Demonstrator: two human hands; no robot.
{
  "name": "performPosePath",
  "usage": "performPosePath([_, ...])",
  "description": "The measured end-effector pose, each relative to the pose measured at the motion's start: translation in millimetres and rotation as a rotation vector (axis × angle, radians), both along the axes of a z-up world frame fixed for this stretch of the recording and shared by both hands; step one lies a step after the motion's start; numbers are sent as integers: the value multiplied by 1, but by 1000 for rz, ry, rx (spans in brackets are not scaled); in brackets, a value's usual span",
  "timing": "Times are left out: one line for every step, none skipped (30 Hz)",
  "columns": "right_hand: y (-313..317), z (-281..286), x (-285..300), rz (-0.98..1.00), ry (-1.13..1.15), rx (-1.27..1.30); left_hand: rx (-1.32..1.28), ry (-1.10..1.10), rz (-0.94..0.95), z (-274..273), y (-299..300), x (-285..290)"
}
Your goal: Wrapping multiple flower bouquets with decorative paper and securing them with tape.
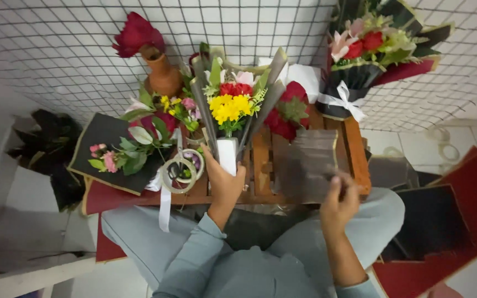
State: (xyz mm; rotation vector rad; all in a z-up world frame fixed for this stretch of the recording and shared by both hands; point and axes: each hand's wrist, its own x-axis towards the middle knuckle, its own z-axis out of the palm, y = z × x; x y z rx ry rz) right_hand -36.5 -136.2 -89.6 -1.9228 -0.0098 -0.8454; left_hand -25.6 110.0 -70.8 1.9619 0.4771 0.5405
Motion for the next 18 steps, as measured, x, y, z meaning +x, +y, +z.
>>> performPosePath([8, 11, 11, 6, -3, 3, 3, -3, 6, -2, 3, 1])
performPosePath([16, 22, 21, -2, 60, 137, 16, -38, 28, -5, 6, 3])
performPosePath([23, 33, 30, -11, 125, 271, 29, -71, 48, -8, 7, 3])
performPosePath([26, 29, 43, -8, 125, 272, 31, -72, 52, -13, 9, 5])
performPosePath([28, 25, 55, -43, 185, 331, 58, -85, 62, -19, 10, 5])
performPosePath([31, 21, 67, -80, 246, 389, 86, -98, 72, -26, 11, 6])
performPosePath([22, 6, 78, -78, 246, 388, 85, -98, 74, -25, 11, 6])
performPosePath([12, -10, 89, -118, 286, 286, 86, -112, 74, -24, 12, 6])
performPosePath([3, -25, 101, -154, 326, 182, 88, -125, 76, -23, 13, 7])
performPosePath([-4, -38, 105, -149, 328, 181, 88, -123, 81, -20, 13, 7])
performPosePath([-13, -53, 106, -194, 304, 19, 64, -117, 80, -19, 13, 7])
performPosePath([-22, -67, 107, -236, 278, -143, 40, -112, 79, -19, 12, 7])
performPosePath([-27, -76, 99, -237, 280, -146, 37, -109, 77, -18, 13, 8])
performPosePath([-32, -85, 91, -281, 353, -290, 38, -104, 85, -17, 13, 9])
performPosePath([-40, -94, 82, -326, 426, -436, 38, -97, 89, -16, 12, 10])
performPosePath([-34, -90, 84, -330, 430, -441, 33, -93, 85, -24, 16, 15])
performPosePath([-33, -86, 78, -281, 415, -458, 57, -46, 59, -33, 17, 16])
performPosePath([-32, -83, 73, -233, 401, -476, 81, 0, 31, -42, 18, 18])
